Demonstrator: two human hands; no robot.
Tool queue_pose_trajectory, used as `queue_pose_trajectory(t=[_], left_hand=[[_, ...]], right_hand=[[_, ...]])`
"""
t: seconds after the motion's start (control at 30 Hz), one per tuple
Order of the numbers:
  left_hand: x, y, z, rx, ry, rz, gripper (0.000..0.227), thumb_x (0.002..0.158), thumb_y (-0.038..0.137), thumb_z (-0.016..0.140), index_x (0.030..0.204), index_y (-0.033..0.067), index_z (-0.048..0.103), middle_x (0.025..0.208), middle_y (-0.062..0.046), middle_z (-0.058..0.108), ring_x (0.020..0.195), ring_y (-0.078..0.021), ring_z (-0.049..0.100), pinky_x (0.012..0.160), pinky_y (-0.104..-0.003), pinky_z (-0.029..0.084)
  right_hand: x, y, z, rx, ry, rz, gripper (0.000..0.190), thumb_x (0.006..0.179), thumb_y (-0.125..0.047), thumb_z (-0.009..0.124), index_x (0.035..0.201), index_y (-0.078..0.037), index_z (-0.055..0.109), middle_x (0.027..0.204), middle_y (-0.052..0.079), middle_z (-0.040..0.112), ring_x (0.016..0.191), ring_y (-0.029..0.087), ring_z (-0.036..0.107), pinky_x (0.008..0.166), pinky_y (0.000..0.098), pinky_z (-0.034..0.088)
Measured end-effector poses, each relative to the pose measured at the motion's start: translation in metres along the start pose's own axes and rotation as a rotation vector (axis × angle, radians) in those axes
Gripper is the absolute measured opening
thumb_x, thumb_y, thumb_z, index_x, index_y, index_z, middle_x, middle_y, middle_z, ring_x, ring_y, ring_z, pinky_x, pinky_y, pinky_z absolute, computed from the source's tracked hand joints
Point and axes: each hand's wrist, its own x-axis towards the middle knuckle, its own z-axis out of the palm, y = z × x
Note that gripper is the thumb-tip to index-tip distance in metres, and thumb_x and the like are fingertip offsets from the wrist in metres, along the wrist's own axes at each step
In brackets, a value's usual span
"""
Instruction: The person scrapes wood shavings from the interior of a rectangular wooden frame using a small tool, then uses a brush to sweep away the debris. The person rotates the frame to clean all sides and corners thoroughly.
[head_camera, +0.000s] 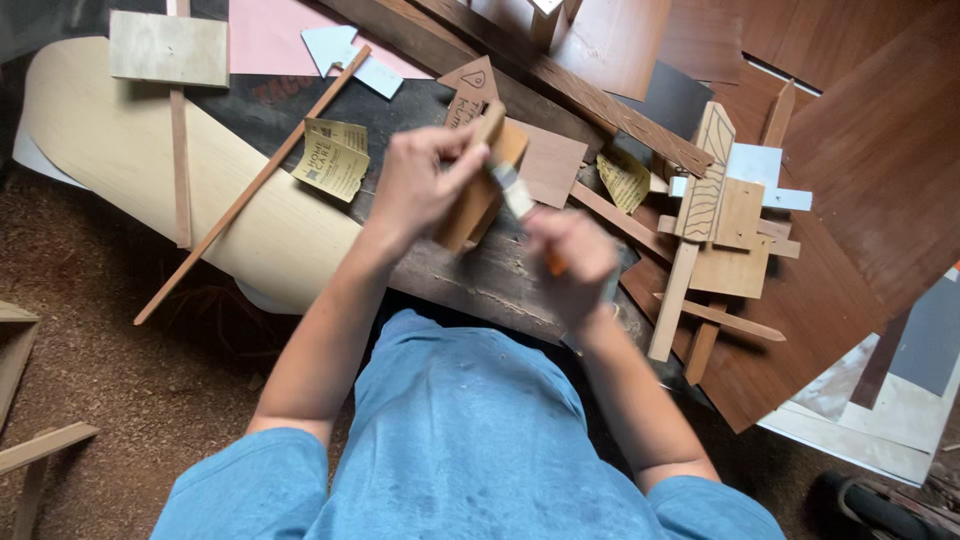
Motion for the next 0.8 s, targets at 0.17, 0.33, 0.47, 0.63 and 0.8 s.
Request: queue_pose_trajectory(t=[0.17,0.33,0.47,0.63,0.8], left_hand=[[0.024,0.008,-0.002,0.113,0.002,0.005,0.03,0.098,0.028,0.064,0.12,0.0092,0.075,0.087,-0.013,0.077,0.071,-0.02,0.074,0.066,-0.035,0.059],[0.016,0.011,0.014,0.471,0.107,0.061,0.024,0.107,0.022,0.056,0.117,0.0039,0.068,0.096,-0.016,0.073,0.08,-0.0311,0.072,0.067,-0.043,0.057],[-0.008,0.016,0.017,0.525,0.128,0.155,0.015,0.103,0.012,0.053,0.112,0.0092,0.065,0.1,-0.009,0.074,0.09,-0.0281,0.073,0.075,-0.044,0.055],[-0.02,0.02,0.01,0.491,0.075,0.405,0.021,0.101,0.007,0.058,0.121,0.0092,0.066,0.108,-0.009,0.072,0.101,-0.0258,0.069,0.097,-0.048,0.044],[-0.006,0.003,0.012,0.397,0.063,0.502,0.019,0.1,0.007,0.06,0.118,0.0123,0.066,0.122,-0.008,0.069,0.131,-0.0288,0.059,0.124,-0.057,0.015]], right_hand=[[-0.033,-0.034,0.018,0.207,-0.138,-0.003,0.002,0.093,0.0,0.072,0.092,0.002,0.07,0.082,0.011,0.072,0.07,0.019,0.072,0.061,0.0298,0.06],[-0.018,0.009,0.02,0.113,0.005,-0.02,0.001,0.096,-0.001,0.073,0.095,-0.001,0.074,0.082,0.008,0.074,0.069,0.017,0.072,0.061,0.0285,0.061],[-0.008,0.031,-0.007,-0.087,0.197,0.185,0.014,0.102,-0.012,0.068,0.101,0.001,0.073,0.086,0.012,0.074,0.072,0.018,0.07,0.063,0.0308,0.058],[-0.03,0.007,-0.048,0.291,0.424,0.49,0.028,0.109,-0.027,0.061,0.106,0.001,0.064,0.091,0.013,0.069,0.072,0.018,0.071,0.064,0.0315,0.063],[-0.072,0.008,-0.04,0.391,0.56,0.678,0.035,0.107,-0.031,0.062,0.103,0.004,0.062,0.093,0.015,0.068,0.068,0.021,0.071,0.058,0.0313,0.061]])
